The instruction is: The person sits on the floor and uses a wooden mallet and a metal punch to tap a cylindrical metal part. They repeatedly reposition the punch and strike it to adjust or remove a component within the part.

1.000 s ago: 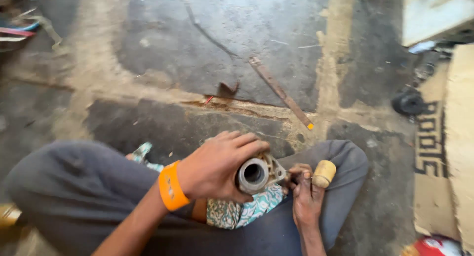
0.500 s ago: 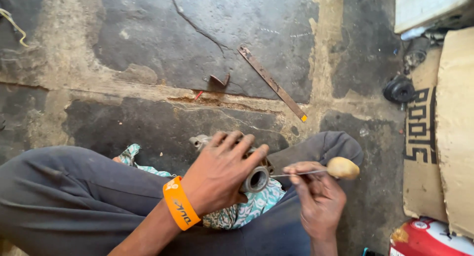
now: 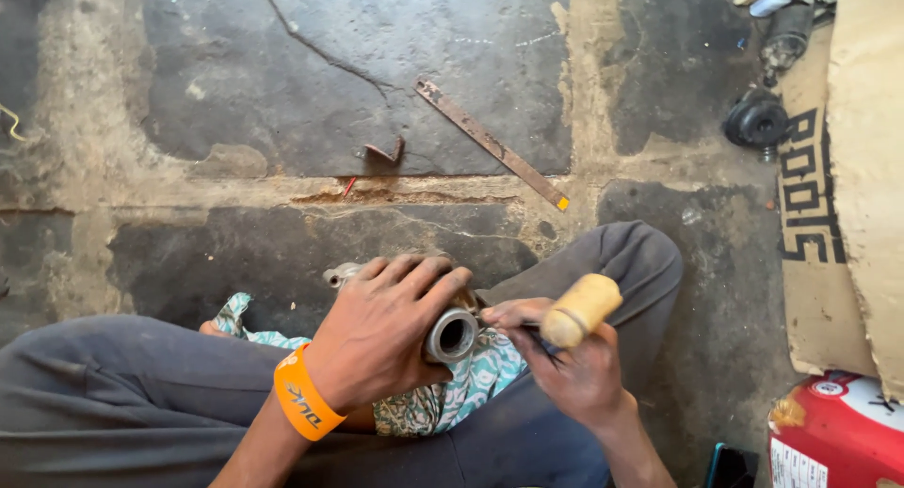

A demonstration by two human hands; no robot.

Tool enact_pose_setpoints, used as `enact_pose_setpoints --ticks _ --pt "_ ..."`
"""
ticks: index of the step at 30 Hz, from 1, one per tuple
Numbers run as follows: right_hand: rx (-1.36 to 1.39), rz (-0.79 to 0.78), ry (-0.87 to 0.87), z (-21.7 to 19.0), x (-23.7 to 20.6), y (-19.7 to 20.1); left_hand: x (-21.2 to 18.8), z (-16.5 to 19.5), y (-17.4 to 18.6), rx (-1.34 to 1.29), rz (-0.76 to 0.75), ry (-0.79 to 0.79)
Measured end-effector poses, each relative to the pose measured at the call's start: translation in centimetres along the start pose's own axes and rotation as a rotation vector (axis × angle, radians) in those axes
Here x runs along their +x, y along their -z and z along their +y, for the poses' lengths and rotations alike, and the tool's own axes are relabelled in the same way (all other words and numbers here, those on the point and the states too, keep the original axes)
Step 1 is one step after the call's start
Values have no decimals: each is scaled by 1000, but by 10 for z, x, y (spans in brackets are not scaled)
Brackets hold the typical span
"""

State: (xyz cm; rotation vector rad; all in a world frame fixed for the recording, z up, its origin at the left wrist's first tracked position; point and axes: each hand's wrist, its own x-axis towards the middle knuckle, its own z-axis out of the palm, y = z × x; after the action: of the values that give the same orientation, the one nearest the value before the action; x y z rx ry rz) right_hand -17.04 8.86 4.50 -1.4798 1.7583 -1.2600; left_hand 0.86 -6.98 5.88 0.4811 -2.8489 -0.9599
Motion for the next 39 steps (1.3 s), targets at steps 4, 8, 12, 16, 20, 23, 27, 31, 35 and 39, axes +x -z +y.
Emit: enact_pose_setpoints --ticks 4,8,12,16,20,23,27,31,35,39 --pt "-102 -49 172 -1 10 -2 0 -1 2 14 -5 -4" --pt "-134 -76 103 -4 9 0 -2 -1 1 24 -9 3" --pt "-72 -135 -50 -8 14 2 -2 -1 1 31 11 -9" --pt "-18 -234 -218 -11 32 6 -2 -1 1 41 11 -4" --pt "-177 -360 -17 -25 42 8 -2 -1 0 56 35 -22" --pt "-241 -369 49 -33 45 7 -2 -1 -1 65 37 -14" --pt "-154 -418 -44 -31 57 13 -3 -1 -2 64 49 -17" --pt "-73 -488 -368 -24 80 17 -3 -1 -3 65 87 -31" --pt "-123 -573 -201 -29 89 13 -3 -3 -4 78 73 -37" --pt "-292 -533 114 -42 71 10 -5 -6 -8 86 81 -37"
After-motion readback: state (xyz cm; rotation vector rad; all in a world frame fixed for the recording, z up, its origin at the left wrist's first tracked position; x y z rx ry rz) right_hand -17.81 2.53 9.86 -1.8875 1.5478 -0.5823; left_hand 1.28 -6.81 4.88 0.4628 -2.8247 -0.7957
